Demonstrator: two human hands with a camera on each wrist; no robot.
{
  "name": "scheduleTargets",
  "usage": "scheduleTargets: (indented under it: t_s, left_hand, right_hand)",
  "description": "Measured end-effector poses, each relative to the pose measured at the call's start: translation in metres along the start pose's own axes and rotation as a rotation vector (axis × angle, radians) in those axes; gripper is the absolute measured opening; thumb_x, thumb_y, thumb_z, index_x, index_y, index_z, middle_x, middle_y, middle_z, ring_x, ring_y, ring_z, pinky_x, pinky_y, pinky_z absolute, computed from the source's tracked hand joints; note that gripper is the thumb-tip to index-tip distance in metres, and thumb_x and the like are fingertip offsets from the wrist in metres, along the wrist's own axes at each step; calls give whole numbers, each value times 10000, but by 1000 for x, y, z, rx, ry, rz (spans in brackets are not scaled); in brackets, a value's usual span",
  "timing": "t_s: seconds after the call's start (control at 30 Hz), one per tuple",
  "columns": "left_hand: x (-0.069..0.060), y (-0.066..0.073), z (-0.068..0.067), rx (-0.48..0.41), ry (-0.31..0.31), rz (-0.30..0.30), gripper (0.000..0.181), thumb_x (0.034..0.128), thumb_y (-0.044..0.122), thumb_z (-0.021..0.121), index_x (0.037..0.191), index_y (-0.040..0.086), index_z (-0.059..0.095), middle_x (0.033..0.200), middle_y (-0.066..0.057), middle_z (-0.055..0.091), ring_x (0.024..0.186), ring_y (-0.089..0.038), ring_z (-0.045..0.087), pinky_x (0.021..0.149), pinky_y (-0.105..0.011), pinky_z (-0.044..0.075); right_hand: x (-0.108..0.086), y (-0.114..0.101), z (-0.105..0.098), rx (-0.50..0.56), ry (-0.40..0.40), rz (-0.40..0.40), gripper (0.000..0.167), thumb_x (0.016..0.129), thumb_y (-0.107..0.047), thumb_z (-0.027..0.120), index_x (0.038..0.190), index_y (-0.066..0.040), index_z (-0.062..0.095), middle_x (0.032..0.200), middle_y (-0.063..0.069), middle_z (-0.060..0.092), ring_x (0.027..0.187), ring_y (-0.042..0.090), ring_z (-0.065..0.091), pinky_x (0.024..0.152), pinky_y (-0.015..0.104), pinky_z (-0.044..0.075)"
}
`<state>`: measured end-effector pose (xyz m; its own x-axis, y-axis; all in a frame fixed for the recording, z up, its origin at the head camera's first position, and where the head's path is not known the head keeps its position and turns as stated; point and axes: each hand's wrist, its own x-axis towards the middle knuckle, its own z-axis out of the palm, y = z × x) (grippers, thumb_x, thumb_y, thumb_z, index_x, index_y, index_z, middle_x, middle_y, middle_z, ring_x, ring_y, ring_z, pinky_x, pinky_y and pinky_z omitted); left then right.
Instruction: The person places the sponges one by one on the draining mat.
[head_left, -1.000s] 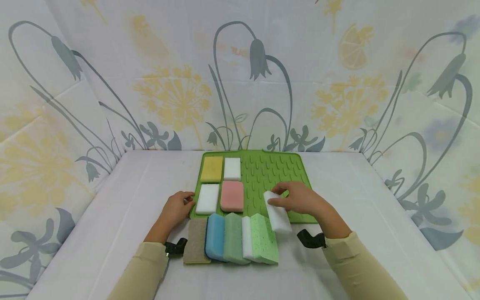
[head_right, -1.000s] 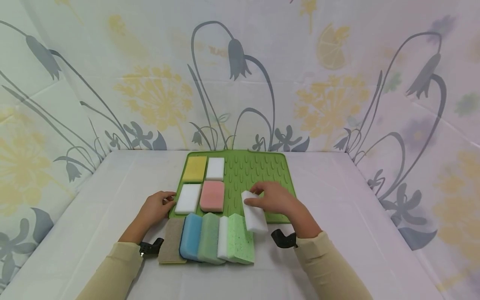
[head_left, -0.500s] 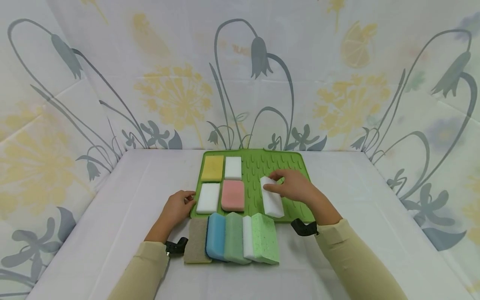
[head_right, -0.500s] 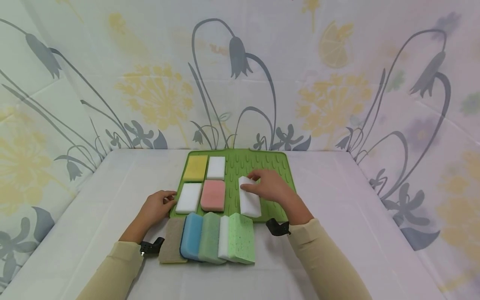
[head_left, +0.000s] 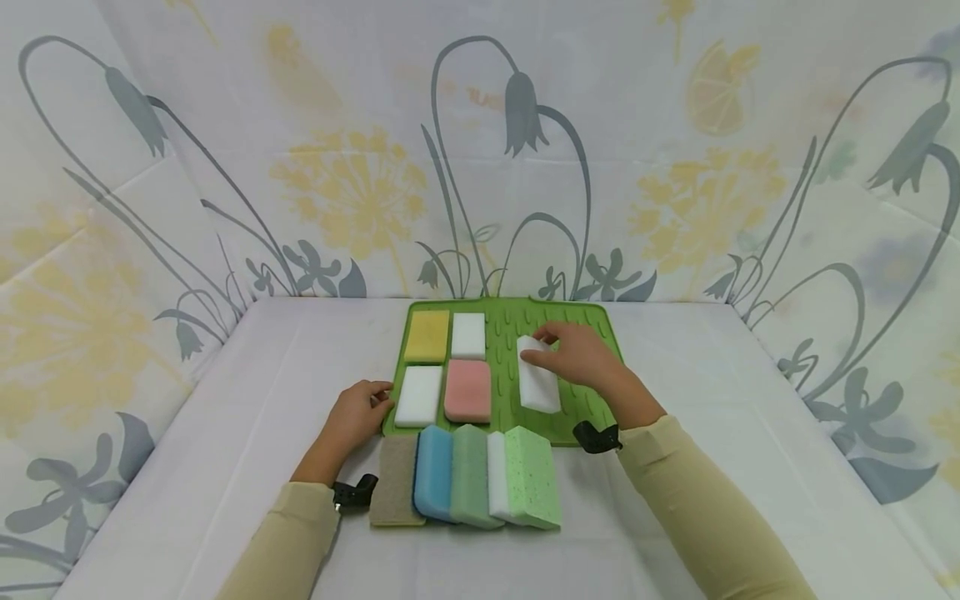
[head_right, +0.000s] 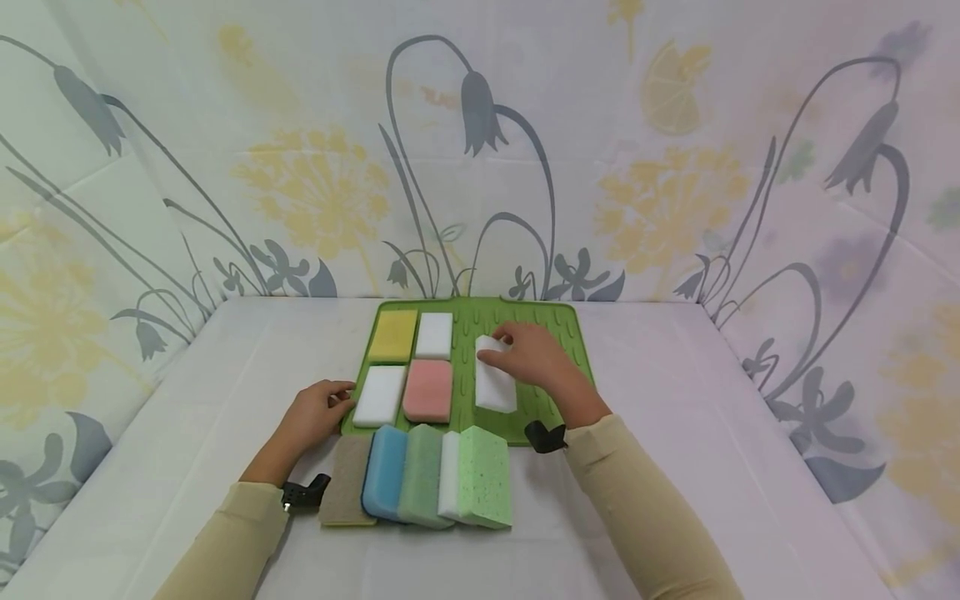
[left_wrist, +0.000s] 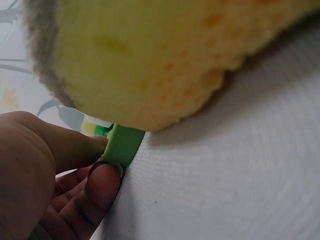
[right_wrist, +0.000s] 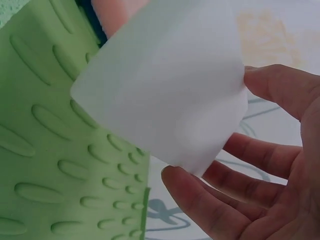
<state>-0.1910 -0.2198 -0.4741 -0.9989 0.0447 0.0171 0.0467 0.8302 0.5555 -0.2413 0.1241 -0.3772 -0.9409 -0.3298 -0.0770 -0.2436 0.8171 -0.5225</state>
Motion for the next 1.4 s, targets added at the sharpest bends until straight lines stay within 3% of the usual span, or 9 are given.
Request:
scheduleTargets:
  t_s: [0.53,1.0,1.4]
  left_hand:
    - [0,0,0,-6,6,-12,373,941,157,599,1280,1,609,1046,-124,654,921,-235,619,768,-393,514]
    - [-1,1,-1,-11,-2,-18,373,945,161,598,1281,-2,608,1041,-128,652,926,-240,622,771,-391,516]
    - [0,0,0,-20,1,-16,368,937,150,605,1273,-2,615,1029,-127,653,905,-227,620,757,-373,512]
  right_hand:
    - [33,-2,10,-7,56,2,555,909,-481,609,1311,-100,571,1317,148,589,1165,329,576,914,472,491]
    - [60,-1,19,-112,92,-13,558,912,-480,597,1297,-78,555,1284,172,601,1127,329,592,902,473,494]
    - [77,-4,28,-79,118,-7,561,913,-446,613,1301,-51,520,1292,190,575,1134,349,572,918,483,483]
